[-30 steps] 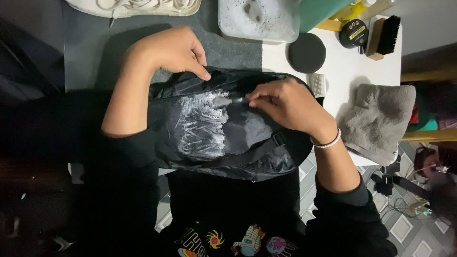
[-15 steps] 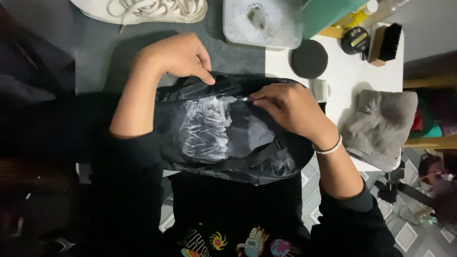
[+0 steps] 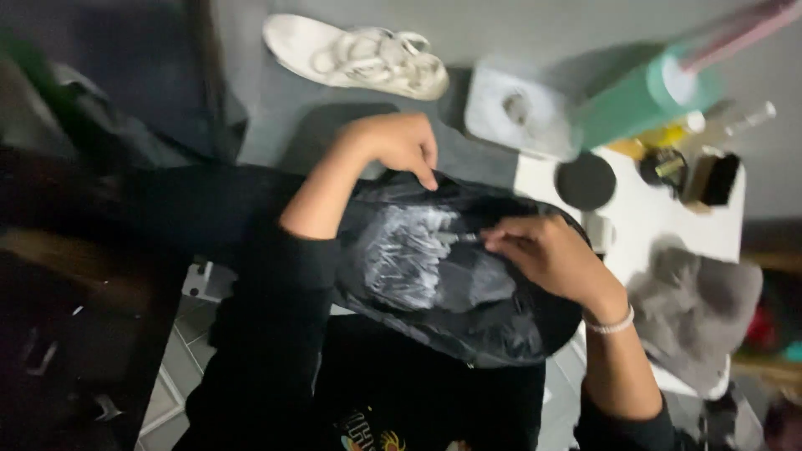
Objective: The person is applying a white cleaning or dyeing substance to the surface of a black bag using a small spatula and then scrubbing it in with a brush.
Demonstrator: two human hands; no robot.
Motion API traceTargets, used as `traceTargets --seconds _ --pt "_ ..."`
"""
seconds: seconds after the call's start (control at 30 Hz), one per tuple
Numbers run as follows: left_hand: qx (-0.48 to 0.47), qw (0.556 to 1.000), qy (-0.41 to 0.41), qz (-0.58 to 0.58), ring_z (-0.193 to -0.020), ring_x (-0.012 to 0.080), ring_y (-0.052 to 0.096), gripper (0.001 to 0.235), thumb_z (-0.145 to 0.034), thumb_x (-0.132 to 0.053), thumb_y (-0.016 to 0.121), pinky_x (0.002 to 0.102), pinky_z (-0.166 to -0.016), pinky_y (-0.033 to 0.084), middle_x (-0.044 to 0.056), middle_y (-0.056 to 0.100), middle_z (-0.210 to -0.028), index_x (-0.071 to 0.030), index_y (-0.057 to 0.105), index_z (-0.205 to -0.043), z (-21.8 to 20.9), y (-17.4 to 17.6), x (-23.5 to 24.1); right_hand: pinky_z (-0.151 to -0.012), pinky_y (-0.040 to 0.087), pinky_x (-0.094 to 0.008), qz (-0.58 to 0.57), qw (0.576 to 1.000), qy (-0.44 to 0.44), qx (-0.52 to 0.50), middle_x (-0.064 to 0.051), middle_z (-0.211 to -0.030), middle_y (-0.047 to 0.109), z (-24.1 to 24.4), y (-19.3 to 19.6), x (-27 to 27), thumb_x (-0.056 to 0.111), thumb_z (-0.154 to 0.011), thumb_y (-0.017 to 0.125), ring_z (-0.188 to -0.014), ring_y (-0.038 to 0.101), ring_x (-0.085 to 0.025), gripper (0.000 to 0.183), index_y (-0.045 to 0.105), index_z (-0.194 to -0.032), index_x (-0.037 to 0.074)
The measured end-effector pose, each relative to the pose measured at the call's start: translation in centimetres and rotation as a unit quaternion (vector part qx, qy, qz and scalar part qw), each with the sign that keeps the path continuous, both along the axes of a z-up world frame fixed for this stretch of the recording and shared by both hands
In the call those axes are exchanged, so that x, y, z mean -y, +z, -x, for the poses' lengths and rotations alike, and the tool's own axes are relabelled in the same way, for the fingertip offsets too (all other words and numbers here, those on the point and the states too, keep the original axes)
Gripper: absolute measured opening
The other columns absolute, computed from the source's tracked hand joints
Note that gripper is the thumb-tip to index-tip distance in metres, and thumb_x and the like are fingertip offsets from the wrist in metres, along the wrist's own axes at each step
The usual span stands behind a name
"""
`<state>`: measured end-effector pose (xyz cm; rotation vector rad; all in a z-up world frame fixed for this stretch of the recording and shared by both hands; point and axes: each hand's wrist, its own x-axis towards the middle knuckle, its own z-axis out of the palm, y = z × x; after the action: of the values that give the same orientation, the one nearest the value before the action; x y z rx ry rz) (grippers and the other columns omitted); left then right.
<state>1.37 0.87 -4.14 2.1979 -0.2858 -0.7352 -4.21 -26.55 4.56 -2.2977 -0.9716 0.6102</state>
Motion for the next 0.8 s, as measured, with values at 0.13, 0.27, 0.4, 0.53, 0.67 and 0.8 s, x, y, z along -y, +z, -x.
traceTargets --seconds 0.13,0.27,0.4,0.53,0.67,0.8 --pt "0.006 1.000 -0.002 0.012 -0.097 0.0360 0.072 0.042 -0.082 -0.036 0.087 0.045 -0.083 0.057 0.016 0.077 -0.108 -0.005 0.081 -0.109 0.7 1.0 -0.3 -0.068 0.057 -0.041 0.009 0.996 -0.025 0.082 -0.015 -0.082 0.078 -0.5 -1.1 0.1 0.012 -0.093 0.074 -0.077 0.076 -0.037 0.007 0.078 -0.095 0.008" --pt "-0.014 1.000 0.000 -0.008 -0.098 0.0354 0.072 0.040 -0.080 -0.034 0.087 0.046 -0.081 0.057 0.016 0.077 -0.107 -0.004 0.081 -0.106 0.7 2.1 -0.4 -0.070 0.058 -0.045 0.000 0.999 -0.015 0.052 -0.016 -0.085 0.079 -0.2 -0.6 -0.2 0.008 -0.091 0.072 -0.082 0.076 -0.039 0.006 0.078 -0.094 0.007" --pt "-0.038 0.999 0.019 -0.031 -0.101 0.0322 0.072 0.035 -0.079 -0.036 0.087 0.043 -0.082 0.057 0.012 0.079 -0.109 -0.010 0.082 -0.101 1.1 2.9 -0.1 -0.076 0.059 -0.043 -0.006 1.000 -0.010 -0.011 -0.017 -0.089 0.081 0.2 -0.2 0.1 0.005 -0.093 0.067 -0.087 0.077 -0.040 0.014 0.079 -0.097 0.007" --pt "-0.025 0.999 0.011 -0.020 -0.101 0.0352 0.071 0.042 -0.078 -0.036 0.088 0.047 -0.082 0.056 0.015 0.078 -0.110 -0.004 0.081 -0.105 0.8 2.3 0.0 -0.075 0.060 -0.046 -0.002 0.997 -0.006 0.078 -0.017 -0.090 0.079 -0.4 -0.6 0.4 0.007 -0.093 0.071 -0.088 0.076 -0.040 0.009 0.078 -0.098 0.006" --pt "-0.036 0.999 0.017 -0.025 -0.102 0.0371 0.071 0.046 -0.078 -0.036 0.088 0.047 -0.085 0.056 0.016 0.078 -0.112 -0.002 0.081 -0.109 1.0 2.8 0.1 -0.079 0.059 -0.048 -0.018 1.000 -0.008 0.008 -0.021 -0.094 0.080 0.3 0.2 0.2 0.005 -0.094 0.067 -0.092 0.076 -0.043 0.012 0.077 -0.100 0.002" --pt "-0.020 1.000 0.000 -0.013 -0.114 0.0404 0.069 0.051 -0.078 -0.038 0.088 0.050 -0.092 0.055 0.021 0.075 -0.121 -0.002 0.078 -0.112 0.0 0.1 0.0 -0.079 0.060 -0.047 -0.015 0.999 0.001 0.042 -0.021 -0.095 0.080 0.0 -0.5 0.5 0.009 -0.094 0.069 -0.094 0.076 -0.042 0.012 0.077 -0.101 0.003"
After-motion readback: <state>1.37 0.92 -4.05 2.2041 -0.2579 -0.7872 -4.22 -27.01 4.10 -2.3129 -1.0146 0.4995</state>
